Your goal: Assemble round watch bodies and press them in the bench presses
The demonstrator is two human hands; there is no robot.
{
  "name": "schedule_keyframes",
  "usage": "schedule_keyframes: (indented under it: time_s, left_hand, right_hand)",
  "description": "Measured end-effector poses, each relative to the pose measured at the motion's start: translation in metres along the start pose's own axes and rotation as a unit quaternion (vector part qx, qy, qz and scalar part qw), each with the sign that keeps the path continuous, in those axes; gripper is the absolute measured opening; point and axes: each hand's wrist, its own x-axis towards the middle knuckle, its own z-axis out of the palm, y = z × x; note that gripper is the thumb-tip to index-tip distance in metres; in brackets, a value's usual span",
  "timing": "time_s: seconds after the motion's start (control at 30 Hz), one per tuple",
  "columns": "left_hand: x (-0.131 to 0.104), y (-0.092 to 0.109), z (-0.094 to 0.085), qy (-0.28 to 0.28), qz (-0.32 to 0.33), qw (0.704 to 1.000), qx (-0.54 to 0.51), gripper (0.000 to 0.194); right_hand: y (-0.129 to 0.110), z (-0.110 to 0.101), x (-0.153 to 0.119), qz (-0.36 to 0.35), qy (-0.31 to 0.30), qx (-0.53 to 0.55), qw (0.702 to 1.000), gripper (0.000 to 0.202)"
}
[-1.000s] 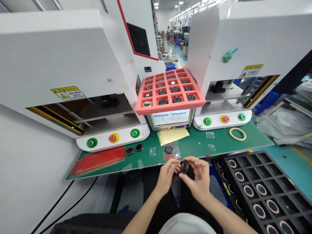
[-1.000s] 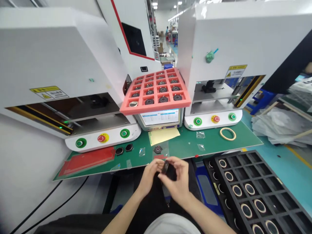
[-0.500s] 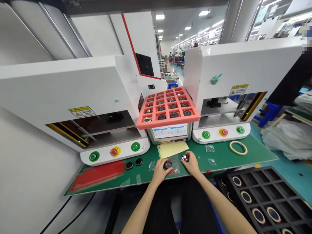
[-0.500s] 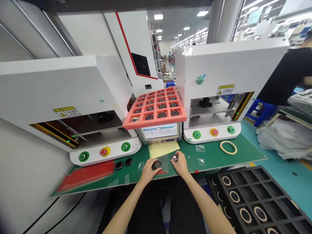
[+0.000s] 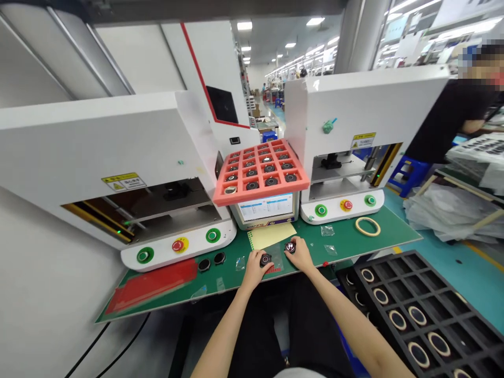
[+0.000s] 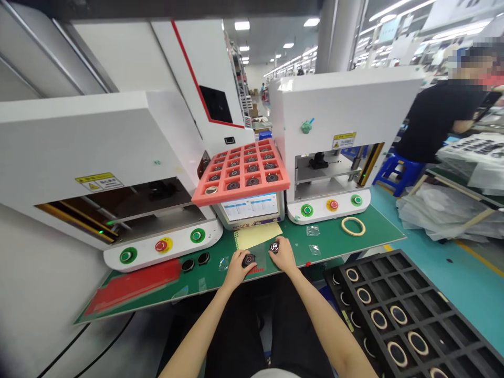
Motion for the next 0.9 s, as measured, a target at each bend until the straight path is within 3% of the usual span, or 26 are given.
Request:
schedule_keyframes:
  time_s: [0.33, 0.67, 0.9]
  left_hand:
    - [0.008, -0.041, 0.011, 0.032, 0.03, 0.994, 0.102, 0.048]
    - [0.01, -0.051, 0.014, 0.024, 0.088, 0.982, 0.165, 0.05]
    - [0.012, -0.056, 0.01, 0.059, 0.077, 0.983, 0.156, 0.048]
  right_hand:
    - [-0.009, -0.002, 0.003, 0.01, 0.025, -0.007, 1.0, 0.029]
    - [-0.007, 0.001, 0.003, 0.006, 0.018, 0.022, 1.0, 0.031]
    - [-0.009, 0.002, 0.002, -0.001, 0.03, 0.001, 1.0, 0.029]
